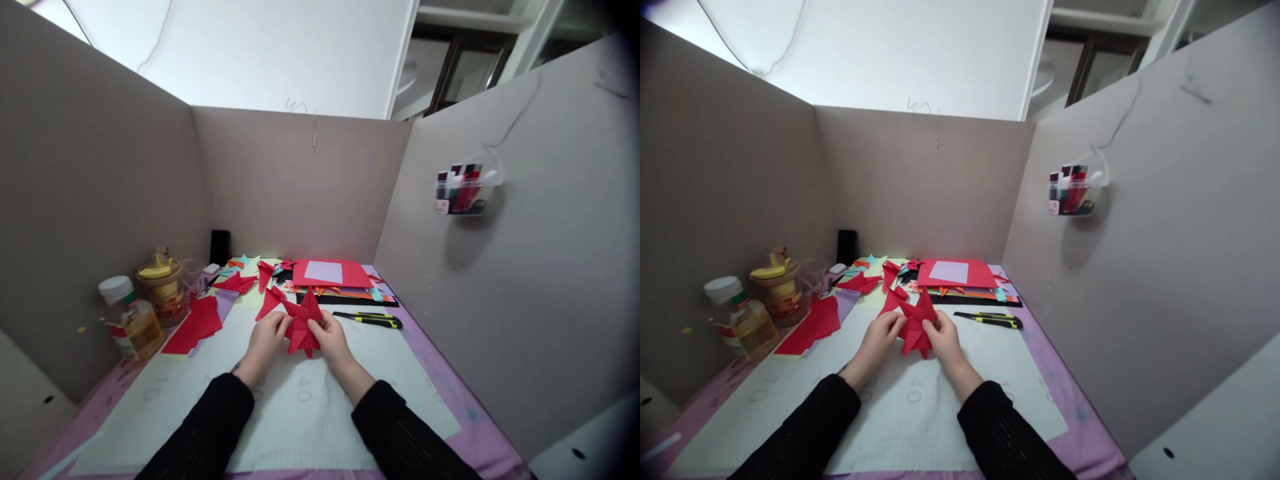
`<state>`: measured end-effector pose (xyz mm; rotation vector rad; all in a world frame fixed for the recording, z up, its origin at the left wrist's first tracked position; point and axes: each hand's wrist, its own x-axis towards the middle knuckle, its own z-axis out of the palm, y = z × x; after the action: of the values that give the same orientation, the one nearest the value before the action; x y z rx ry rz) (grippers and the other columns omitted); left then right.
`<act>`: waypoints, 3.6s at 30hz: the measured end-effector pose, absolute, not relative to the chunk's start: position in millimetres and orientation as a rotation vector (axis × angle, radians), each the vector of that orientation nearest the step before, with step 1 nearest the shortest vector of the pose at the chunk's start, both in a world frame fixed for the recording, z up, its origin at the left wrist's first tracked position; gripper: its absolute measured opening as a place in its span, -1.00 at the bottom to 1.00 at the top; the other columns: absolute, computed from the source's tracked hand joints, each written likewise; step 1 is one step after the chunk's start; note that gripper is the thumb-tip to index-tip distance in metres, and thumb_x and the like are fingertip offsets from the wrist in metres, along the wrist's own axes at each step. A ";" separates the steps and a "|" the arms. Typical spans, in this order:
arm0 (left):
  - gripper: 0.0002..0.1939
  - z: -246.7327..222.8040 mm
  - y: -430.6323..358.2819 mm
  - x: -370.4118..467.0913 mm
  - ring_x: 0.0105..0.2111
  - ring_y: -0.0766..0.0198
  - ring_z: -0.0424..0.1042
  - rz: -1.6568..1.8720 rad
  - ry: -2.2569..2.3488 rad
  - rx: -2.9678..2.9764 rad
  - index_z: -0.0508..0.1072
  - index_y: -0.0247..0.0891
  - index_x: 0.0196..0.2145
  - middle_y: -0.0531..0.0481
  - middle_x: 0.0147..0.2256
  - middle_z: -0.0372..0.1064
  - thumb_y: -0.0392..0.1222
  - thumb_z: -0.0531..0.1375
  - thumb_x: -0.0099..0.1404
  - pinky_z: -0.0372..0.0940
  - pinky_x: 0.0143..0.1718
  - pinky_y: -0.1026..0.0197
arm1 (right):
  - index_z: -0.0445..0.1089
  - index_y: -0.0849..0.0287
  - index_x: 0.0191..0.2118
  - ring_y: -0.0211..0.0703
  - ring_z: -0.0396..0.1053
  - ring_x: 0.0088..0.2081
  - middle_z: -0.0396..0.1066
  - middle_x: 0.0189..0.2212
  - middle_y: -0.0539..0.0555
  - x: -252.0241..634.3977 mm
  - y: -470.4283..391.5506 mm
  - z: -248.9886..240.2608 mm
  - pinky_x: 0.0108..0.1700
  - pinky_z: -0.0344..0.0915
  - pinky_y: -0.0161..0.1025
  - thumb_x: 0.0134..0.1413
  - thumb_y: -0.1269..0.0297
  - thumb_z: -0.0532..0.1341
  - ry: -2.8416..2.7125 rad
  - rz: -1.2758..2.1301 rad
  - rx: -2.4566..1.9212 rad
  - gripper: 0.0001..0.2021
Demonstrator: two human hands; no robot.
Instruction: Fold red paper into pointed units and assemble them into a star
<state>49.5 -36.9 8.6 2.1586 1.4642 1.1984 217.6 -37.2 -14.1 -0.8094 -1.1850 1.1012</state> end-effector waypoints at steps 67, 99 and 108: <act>-0.26 12.1 -32.2 59.2 -0.23 0.16 0.51 1.428 0.906 1.026 0.28 -0.24 0.08 -0.17 -0.20 0.50 0.15 0.33 0.02 0.36 -0.25 0.19 | 0.36 0.19 -0.24 -0.04 0.48 -0.32 0.54 -0.32 0.10 211.8 -42.8 -2.1 -0.20 0.38 -0.12 -0.27 0.29 0.38 -0.901 1.240 -0.772 -0.63; -0.63 10.6 -38.9 65.0 -0.38 0.07 0.50 1.382 1.091 1.216 0.49 -0.38 -0.36 -0.14 -0.38 0.54 -0.14 0.42 -0.13 0.35 -0.37 0.17 | 0.41 0.22 -0.37 -0.19 0.37 -0.51 0.48 -0.52 0.01 207.2 -40.6 -8.2 -0.45 0.26 -0.28 -0.32 0.20 0.43 -0.939 1.154 -0.934 -0.67; -0.64 10.9 -40.8 65.0 -0.38 0.08 0.52 1.416 1.169 1.208 0.44 -0.37 -0.34 -0.14 -0.38 0.54 -0.22 0.41 -0.11 0.38 -0.40 0.19 | 0.41 0.23 -0.28 -0.08 0.45 -0.41 0.54 -0.39 0.11 204.1 -43.9 -4.2 -0.40 0.32 -0.25 -0.38 0.19 0.46 -0.942 1.278 -0.884 -0.56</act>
<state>65.0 -40.8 10.9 1.2083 1.1687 1.4158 204.1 -43.9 -4.2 -0.8838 -0.9418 1.2784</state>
